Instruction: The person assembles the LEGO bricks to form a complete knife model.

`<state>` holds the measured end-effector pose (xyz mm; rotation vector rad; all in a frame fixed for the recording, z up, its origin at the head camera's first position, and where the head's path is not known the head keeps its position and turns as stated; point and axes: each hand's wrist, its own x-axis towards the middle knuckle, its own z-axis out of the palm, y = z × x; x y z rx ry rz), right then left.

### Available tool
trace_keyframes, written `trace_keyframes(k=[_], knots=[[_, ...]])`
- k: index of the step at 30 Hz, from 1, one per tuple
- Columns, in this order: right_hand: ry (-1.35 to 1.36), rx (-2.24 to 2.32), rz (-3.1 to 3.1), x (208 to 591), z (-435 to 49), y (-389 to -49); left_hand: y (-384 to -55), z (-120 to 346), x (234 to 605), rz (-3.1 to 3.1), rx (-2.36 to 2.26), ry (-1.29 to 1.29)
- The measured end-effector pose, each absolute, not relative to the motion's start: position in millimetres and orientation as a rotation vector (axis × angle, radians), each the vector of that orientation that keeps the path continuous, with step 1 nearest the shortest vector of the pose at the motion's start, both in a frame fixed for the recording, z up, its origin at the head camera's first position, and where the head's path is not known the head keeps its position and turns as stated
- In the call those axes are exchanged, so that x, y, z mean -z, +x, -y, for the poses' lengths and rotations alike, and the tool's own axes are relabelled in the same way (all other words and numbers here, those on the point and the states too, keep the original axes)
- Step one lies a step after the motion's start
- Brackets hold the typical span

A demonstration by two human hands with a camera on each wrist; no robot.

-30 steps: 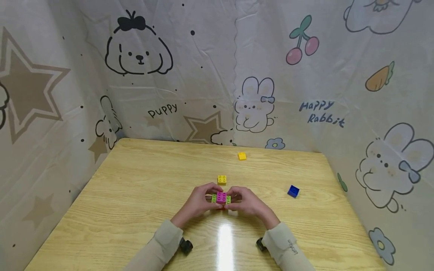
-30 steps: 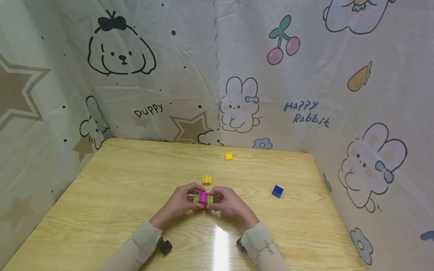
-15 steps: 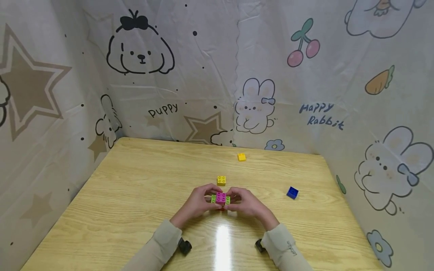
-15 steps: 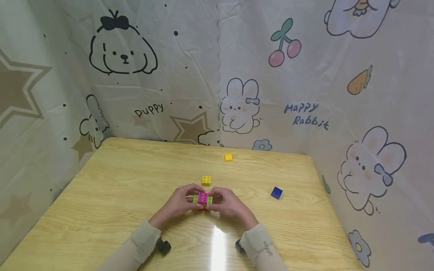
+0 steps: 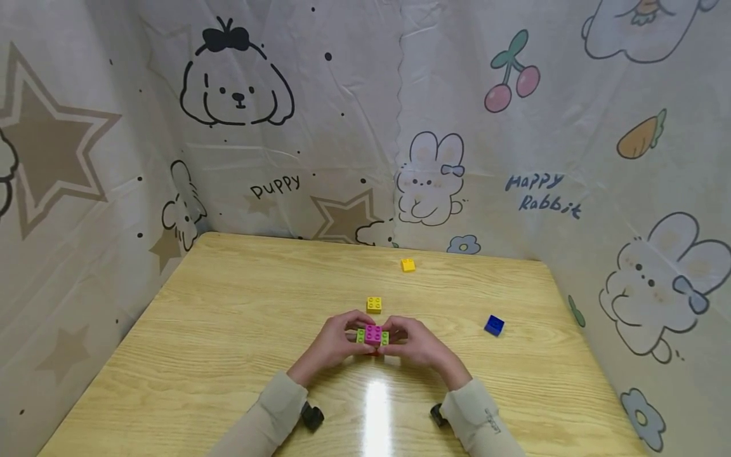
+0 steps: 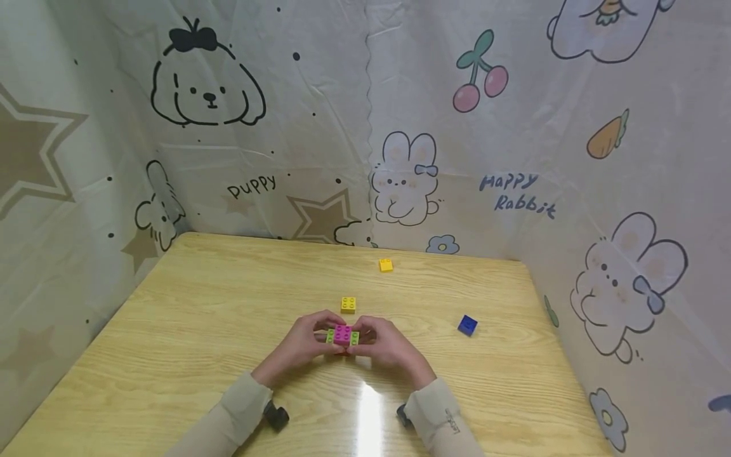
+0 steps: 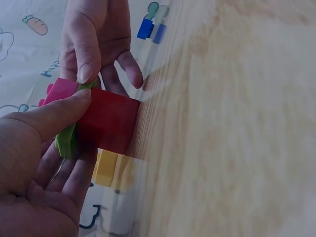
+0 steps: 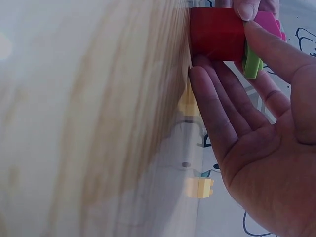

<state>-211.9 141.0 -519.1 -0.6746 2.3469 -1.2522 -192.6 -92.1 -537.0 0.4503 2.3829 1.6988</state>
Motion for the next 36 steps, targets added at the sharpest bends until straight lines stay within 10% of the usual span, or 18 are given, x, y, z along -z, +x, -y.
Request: trace_keyframes(k=[36], knots=[[-0.629, 1.241, -2.350, 516, -140, -209, -266, 110, 536, -2.503, -1.470, 0.440]])
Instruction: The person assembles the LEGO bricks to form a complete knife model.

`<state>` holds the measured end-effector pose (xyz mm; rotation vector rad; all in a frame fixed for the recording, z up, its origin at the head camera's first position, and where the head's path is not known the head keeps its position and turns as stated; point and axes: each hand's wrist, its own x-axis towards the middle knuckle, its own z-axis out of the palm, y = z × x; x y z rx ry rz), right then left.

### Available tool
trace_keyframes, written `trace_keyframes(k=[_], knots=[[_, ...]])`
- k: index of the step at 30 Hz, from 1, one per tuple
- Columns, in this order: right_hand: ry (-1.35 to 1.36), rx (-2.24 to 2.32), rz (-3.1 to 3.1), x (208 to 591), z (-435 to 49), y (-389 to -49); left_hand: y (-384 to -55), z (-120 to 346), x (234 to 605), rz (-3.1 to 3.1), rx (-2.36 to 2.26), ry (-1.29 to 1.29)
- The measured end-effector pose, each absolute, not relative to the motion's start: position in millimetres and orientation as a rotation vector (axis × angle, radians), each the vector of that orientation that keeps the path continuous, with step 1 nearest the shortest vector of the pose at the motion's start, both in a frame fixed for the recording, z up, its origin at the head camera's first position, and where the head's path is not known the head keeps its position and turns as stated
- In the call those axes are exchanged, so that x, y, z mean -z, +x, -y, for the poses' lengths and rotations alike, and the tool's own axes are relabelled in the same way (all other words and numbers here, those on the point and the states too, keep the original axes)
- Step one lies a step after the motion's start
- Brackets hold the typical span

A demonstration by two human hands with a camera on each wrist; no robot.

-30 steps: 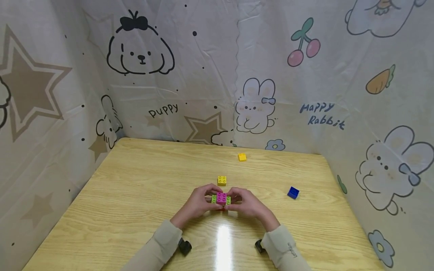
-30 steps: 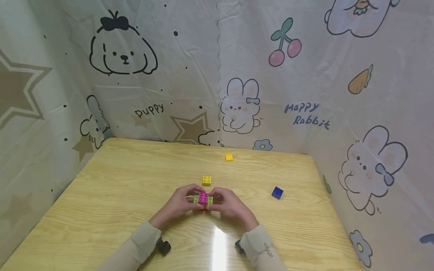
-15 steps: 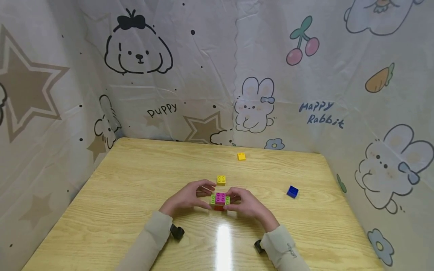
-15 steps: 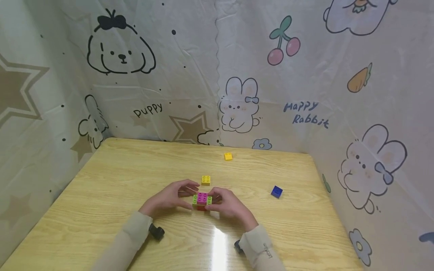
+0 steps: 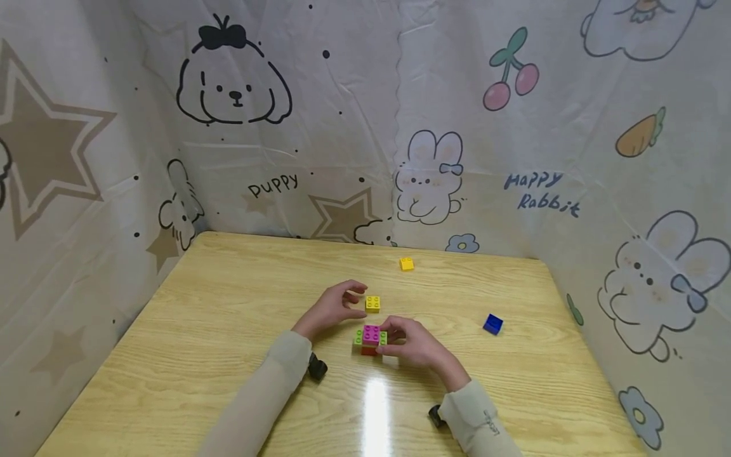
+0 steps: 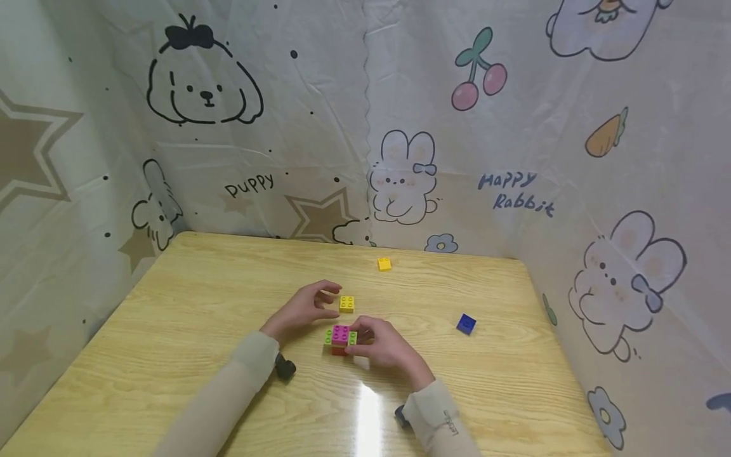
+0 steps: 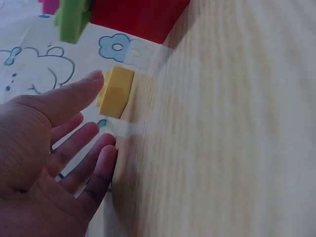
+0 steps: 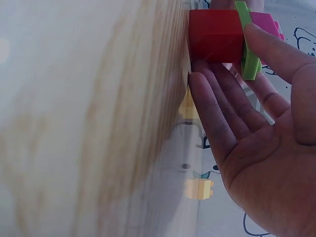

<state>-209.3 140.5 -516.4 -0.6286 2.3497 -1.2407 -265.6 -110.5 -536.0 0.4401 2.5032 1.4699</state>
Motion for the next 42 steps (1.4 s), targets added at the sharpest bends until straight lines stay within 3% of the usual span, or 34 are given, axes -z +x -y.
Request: trace_keyframes(k=[24, 42], knots=[[-0.613, 1.232, -2.364, 516, -143, -210, -277, 95, 539, -2.623, -1.381, 0.493], [-0.652, 1.240, -2.359, 517, -141, -211, -246, 112, 521, -2.575, -1.507, 0.574]])
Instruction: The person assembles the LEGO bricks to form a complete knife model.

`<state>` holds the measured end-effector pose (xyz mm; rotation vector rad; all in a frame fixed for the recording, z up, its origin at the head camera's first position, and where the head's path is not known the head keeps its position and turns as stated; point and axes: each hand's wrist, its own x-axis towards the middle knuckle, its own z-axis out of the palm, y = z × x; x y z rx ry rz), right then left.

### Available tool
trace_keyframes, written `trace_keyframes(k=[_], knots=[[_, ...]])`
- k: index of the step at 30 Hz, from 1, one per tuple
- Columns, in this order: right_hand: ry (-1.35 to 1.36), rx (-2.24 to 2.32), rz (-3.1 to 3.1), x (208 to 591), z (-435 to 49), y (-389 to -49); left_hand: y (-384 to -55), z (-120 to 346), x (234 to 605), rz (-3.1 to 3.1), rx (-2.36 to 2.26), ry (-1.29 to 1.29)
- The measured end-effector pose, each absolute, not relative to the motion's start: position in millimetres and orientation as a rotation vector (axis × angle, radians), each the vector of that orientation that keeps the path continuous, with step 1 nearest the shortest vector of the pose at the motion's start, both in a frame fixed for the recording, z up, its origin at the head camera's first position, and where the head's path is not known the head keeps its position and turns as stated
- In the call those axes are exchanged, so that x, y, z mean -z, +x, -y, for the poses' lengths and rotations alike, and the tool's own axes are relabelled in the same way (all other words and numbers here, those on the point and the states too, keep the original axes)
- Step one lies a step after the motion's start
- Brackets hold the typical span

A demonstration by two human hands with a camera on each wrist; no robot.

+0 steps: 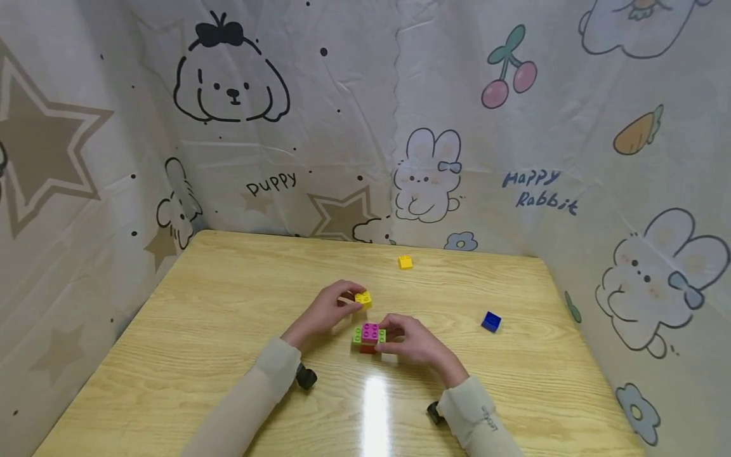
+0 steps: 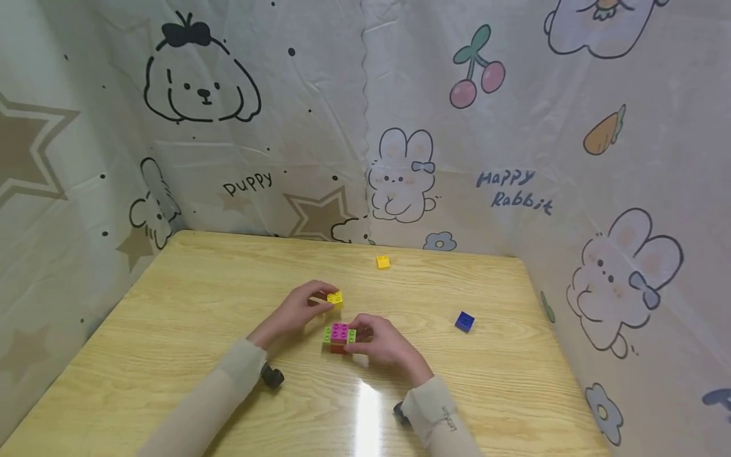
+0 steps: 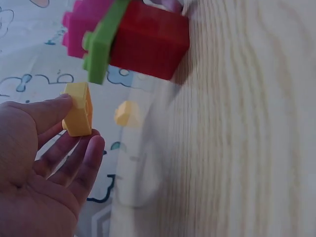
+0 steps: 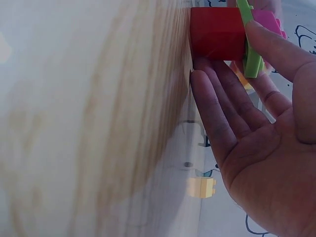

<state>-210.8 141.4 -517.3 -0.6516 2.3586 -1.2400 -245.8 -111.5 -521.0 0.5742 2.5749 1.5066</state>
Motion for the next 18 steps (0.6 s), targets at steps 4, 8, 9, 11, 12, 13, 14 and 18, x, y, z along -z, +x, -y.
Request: trace_keyframes(k=[4, 8, 9, 11, 12, 13, 14, 18], knots=[[-0.642, 1.231, -2.369, 517, -141, -211, -235, 115, 515, -2.587, -1.499, 0.619], [-0.647, 1.236, -2.364, 518, -142, -211, -223, 117, 510, -2.588, -1.500, 0.683], [-0.651, 1.238, -2.358, 518, -142, -211, -220, 118, 510, -2.589, -1.503, 0.704], [-0.656, 1.241, -2.346, 519, -142, -212, -213, 118, 507, -2.584, -1.503, 0.722], [-0.656, 1.240, -2.343, 519, -141, -212, -210, 118, 506, -2.578, -1.508, 0.738], [-0.654, 1.237, -2.342, 519, -142, -212, -207, 118, 505, -2.575, -1.508, 0.739], [-0.653, 1.232, -2.343, 519, -142, -212, -205, 117, 504, -2.573, -1.508, 0.738], [-0.648, 1.230, -2.352, 519, -143, -211, -200, 112, 503, -2.552, -1.520, 0.757]])
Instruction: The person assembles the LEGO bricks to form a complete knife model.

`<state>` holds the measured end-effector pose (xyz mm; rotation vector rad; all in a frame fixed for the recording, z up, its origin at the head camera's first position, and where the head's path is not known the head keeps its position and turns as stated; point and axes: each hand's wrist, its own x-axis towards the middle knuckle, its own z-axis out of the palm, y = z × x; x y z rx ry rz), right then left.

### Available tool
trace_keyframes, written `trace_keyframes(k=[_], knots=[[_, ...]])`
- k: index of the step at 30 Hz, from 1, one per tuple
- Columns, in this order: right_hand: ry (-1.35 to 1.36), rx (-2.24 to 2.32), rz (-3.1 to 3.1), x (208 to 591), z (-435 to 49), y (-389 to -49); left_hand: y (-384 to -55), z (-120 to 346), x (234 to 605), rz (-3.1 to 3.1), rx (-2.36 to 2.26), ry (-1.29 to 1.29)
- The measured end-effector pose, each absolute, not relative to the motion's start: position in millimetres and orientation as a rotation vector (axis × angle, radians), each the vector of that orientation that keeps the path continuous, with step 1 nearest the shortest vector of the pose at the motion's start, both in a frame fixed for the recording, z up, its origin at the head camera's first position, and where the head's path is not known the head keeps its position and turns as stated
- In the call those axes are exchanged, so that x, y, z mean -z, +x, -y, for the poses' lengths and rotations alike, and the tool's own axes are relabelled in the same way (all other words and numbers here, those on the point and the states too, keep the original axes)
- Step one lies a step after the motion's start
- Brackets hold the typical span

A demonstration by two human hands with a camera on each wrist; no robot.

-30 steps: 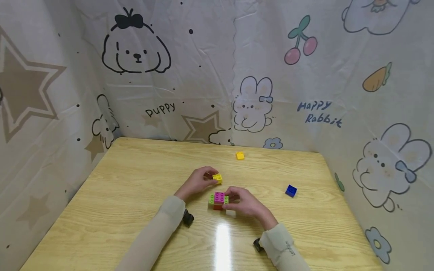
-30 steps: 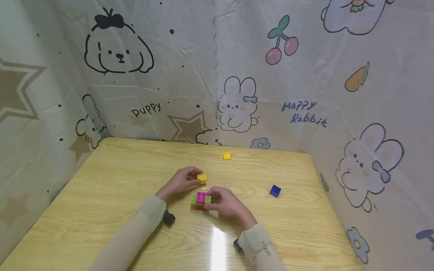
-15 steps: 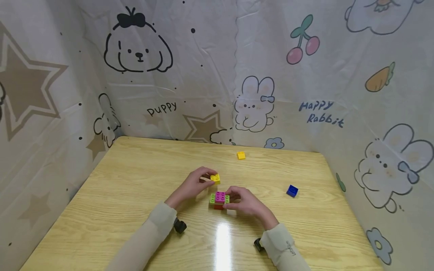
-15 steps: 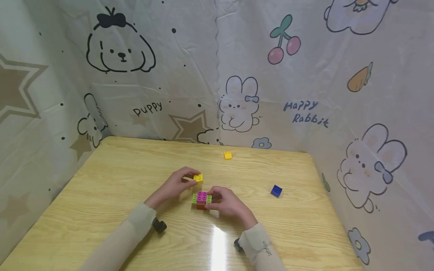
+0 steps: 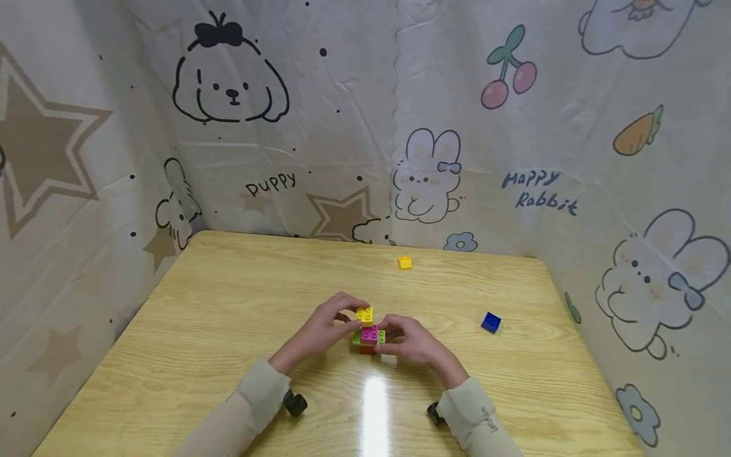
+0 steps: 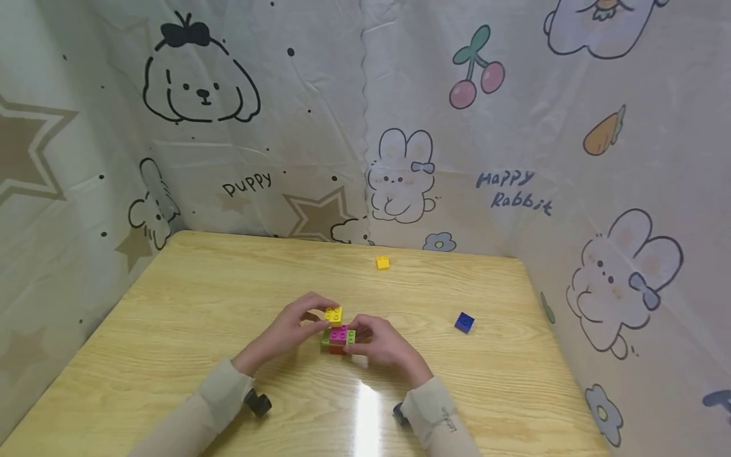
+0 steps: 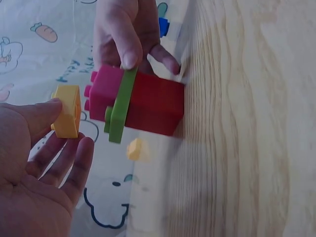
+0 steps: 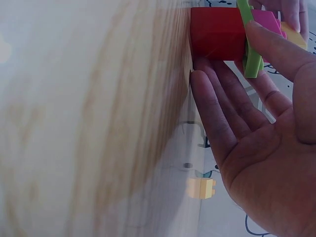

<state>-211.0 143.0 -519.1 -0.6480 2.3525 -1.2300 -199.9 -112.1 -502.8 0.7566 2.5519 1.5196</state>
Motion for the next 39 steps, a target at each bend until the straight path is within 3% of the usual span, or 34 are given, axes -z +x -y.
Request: trace_keyframes(k=[39], knots=[[-0.696, 1.235, -2.347, 521, -144, -212, -187, 100, 509, -2.572, -1.472, 0.869]])
